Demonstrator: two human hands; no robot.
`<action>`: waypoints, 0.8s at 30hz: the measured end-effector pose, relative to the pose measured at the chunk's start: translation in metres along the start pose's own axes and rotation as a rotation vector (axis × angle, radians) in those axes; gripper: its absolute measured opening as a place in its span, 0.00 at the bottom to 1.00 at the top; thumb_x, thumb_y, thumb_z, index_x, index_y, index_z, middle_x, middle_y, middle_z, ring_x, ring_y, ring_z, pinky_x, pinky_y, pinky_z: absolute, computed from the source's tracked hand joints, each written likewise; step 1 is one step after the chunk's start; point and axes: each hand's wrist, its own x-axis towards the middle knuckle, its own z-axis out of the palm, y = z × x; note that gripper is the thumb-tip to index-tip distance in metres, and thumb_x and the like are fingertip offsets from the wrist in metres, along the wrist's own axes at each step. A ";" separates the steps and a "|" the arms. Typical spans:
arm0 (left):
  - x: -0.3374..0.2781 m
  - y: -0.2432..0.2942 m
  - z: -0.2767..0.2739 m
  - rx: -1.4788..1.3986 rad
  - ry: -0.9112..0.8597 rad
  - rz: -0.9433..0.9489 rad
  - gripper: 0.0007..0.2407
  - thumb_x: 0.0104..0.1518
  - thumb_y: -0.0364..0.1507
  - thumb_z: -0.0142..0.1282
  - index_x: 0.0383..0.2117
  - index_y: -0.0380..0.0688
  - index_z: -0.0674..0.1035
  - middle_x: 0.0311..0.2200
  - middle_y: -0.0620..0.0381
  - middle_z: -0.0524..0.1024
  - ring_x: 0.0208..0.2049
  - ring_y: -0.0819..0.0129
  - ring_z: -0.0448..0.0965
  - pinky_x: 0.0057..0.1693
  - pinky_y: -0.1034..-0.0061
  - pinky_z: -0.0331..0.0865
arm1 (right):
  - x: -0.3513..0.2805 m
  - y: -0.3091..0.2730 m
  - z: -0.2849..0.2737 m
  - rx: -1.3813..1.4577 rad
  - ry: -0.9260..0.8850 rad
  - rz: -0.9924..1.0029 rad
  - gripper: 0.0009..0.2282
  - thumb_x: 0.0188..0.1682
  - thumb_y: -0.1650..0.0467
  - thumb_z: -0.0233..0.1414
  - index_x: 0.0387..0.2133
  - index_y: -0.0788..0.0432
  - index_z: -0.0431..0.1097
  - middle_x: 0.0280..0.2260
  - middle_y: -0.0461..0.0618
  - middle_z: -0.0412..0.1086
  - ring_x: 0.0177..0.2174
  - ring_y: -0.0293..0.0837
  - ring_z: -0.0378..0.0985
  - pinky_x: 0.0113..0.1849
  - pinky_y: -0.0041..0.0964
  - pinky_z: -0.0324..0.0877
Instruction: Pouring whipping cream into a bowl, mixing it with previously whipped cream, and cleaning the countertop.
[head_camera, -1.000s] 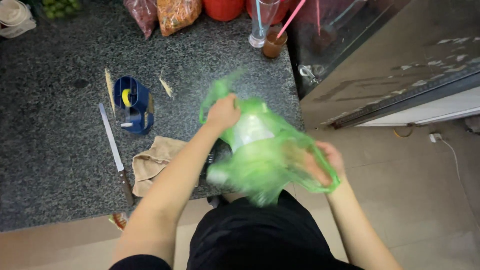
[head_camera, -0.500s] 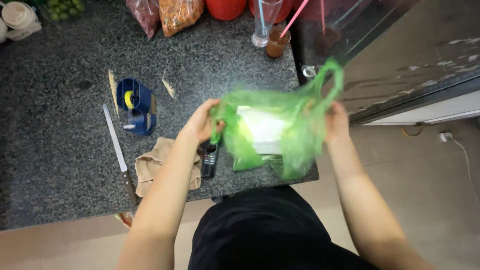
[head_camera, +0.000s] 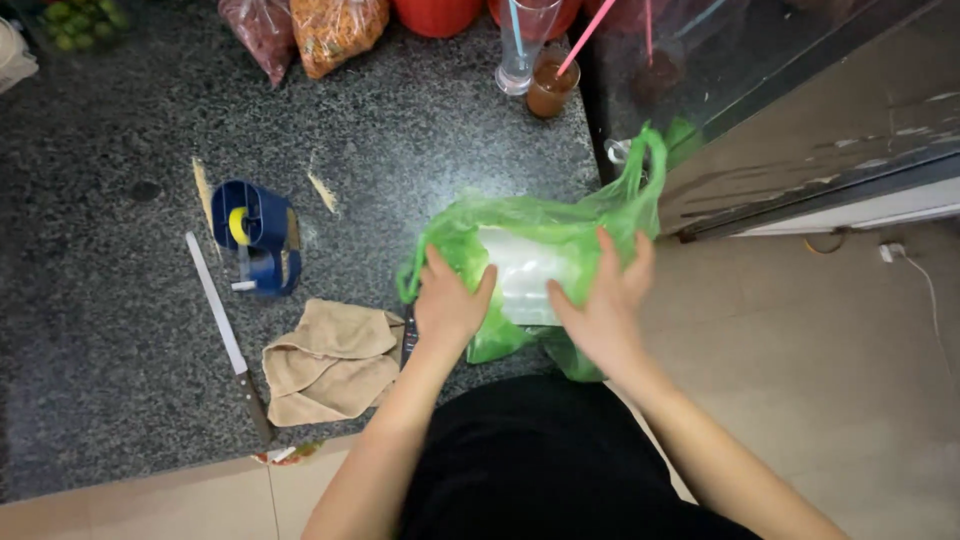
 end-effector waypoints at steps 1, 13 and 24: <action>0.012 0.004 0.008 0.009 -0.103 -0.143 0.44 0.48 0.47 0.64 0.66 0.29 0.55 0.47 0.30 0.71 0.47 0.38 0.74 0.50 0.53 0.70 | 0.005 0.009 0.021 -0.065 -0.144 0.071 0.49 0.36 0.62 0.72 0.63 0.78 0.48 0.62 0.82 0.29 0.60 0.81 0.40 0.58 0.68 0.43; 0.104 -0.044 0.003 -1.847 -0.570 -0.620 0.20 0.57 0.33 0.37 0.50 0.33 0.75 0.48 0.40 0.77 0.49 0.47 0.78 0.60 0.51 0.69 | 0.080 0.123 0.071 1.553 -0.240 1.066 0.14 0.49 0.73 0.42 0.46 0.63 0.67 0.36 0.55 0.74 0.39 0.51 0.78 0.42 0.49 0.76; 0.165 -0.017 0.098 -1.764 -0.613 -0.313 0.21 0.67 0.40 0.39 0.59 0.39 0.69 0.57 0.45 0.73 0.57 0.51 0.73 0.66 0.52 0.64 | 0.075 0.180 0.096 1.982 -0.093 0.934 0.19 0.52 0.65 0.42 0.52 0.63 0.70 0.49 0.58 0.74 0.45 0.55 0.77 0.49 0.52 0.72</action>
